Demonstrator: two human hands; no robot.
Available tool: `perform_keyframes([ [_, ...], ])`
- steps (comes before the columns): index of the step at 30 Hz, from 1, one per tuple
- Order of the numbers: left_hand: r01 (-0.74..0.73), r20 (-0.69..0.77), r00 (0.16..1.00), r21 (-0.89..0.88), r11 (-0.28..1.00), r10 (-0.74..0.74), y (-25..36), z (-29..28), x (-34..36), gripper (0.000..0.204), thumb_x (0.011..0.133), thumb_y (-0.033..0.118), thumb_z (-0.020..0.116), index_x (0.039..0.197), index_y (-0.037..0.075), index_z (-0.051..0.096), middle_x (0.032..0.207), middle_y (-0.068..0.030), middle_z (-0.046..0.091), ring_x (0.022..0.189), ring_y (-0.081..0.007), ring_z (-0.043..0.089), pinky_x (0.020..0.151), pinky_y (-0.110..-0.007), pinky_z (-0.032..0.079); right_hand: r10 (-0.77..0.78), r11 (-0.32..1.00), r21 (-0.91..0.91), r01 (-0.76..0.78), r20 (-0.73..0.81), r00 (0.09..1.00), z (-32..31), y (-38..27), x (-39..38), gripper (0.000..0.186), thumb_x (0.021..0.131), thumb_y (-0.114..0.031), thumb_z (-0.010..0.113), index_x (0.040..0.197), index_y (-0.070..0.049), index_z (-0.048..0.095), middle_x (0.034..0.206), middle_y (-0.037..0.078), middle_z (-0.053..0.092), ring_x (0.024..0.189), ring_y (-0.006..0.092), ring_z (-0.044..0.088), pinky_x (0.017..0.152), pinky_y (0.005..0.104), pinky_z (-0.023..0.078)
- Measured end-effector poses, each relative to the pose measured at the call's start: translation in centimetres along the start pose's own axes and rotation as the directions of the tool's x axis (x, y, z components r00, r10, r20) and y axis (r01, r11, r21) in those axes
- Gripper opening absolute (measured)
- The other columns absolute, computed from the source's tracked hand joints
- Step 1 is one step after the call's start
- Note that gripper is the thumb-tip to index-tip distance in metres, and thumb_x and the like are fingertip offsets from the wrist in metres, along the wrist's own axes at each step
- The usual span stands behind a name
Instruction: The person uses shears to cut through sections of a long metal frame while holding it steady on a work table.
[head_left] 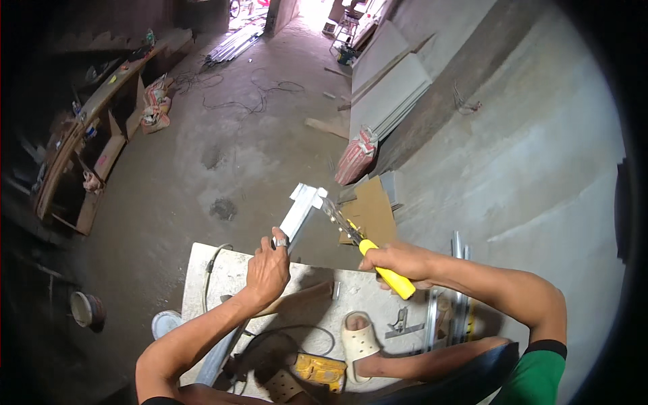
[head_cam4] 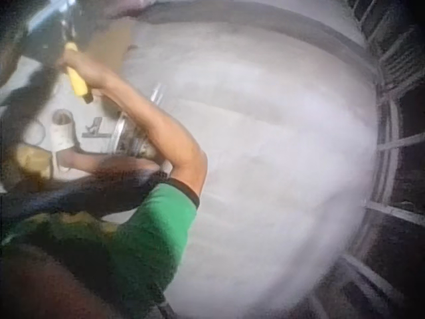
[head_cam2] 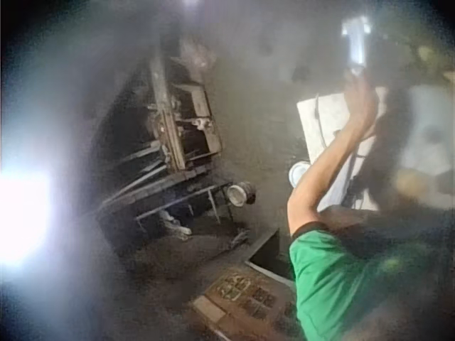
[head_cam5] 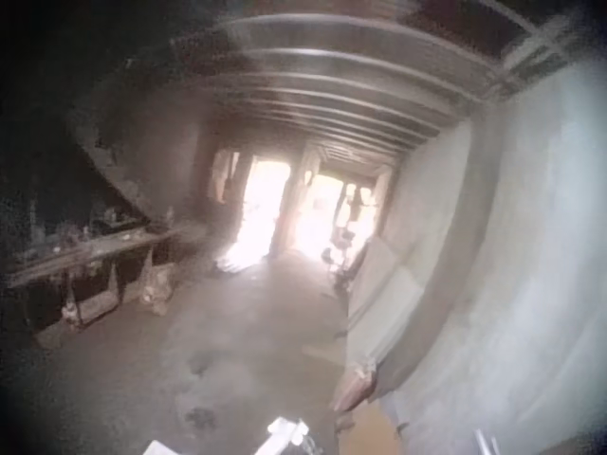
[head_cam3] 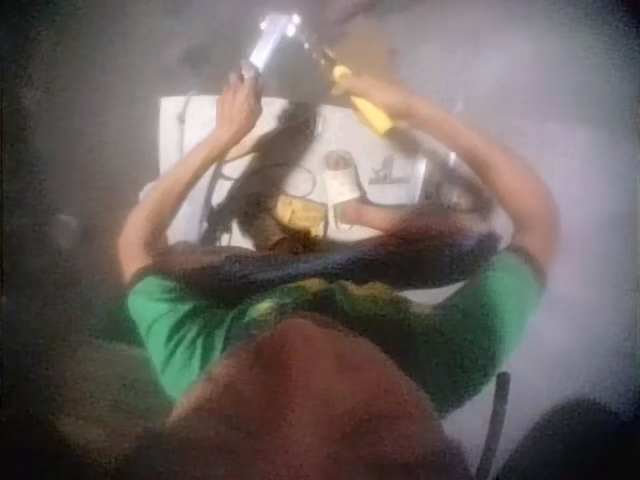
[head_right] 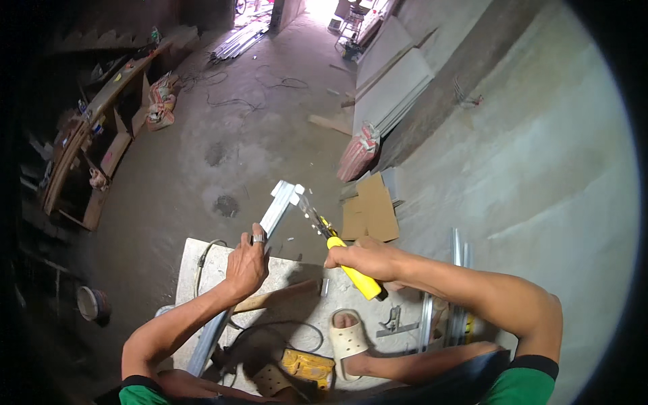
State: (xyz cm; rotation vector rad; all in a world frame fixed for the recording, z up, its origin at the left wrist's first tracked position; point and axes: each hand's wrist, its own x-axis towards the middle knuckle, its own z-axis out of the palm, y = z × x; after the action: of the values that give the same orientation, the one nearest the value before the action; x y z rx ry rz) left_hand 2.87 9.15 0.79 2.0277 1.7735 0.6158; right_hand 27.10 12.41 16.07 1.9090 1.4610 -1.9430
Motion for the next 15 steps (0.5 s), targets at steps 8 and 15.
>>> perform_keyframes([
  [8,-0.012,-0.329,0.944,-0.071,0.997,-0.012,-1.0,-9.7,2.2,0.025,0.086,0.009,0.06,0.11,-0.001,0.057,0.087,-0.0274,0.057,0.075,-0.0477,0.057,0.069,-0.05,0.047,-0.461,0.886,0.017,0.463,-0.068,0.885,10.0,7.0,8.1,0.042,0.082,-0.031,0.062,0.099,0.006,0.052,0.082,0.014,0.061,0.081,0.0213,0.062,0.073,0.0352,0.05],
  [15,0.166,-0.286,0.944,-0.023,0.986,-0.165,3.1,-17.9,0.0,0.017,0.083,0.008,0.069,0.076,-0.004,0.059,0.062,-0.0138,0.061,0.053,-0.0205,0.062,0.05,-0.032,0.046,-0.706,0.315,0.506,0.803,-0.441,0.554,21.6,1.9,15.1,0.02,0.088,-0.014,0.062,0.1,-0.006,0.049,0.078,0.002,0.054,0.068,0.0123,0.055,0.061,0.0305,0.047],
])
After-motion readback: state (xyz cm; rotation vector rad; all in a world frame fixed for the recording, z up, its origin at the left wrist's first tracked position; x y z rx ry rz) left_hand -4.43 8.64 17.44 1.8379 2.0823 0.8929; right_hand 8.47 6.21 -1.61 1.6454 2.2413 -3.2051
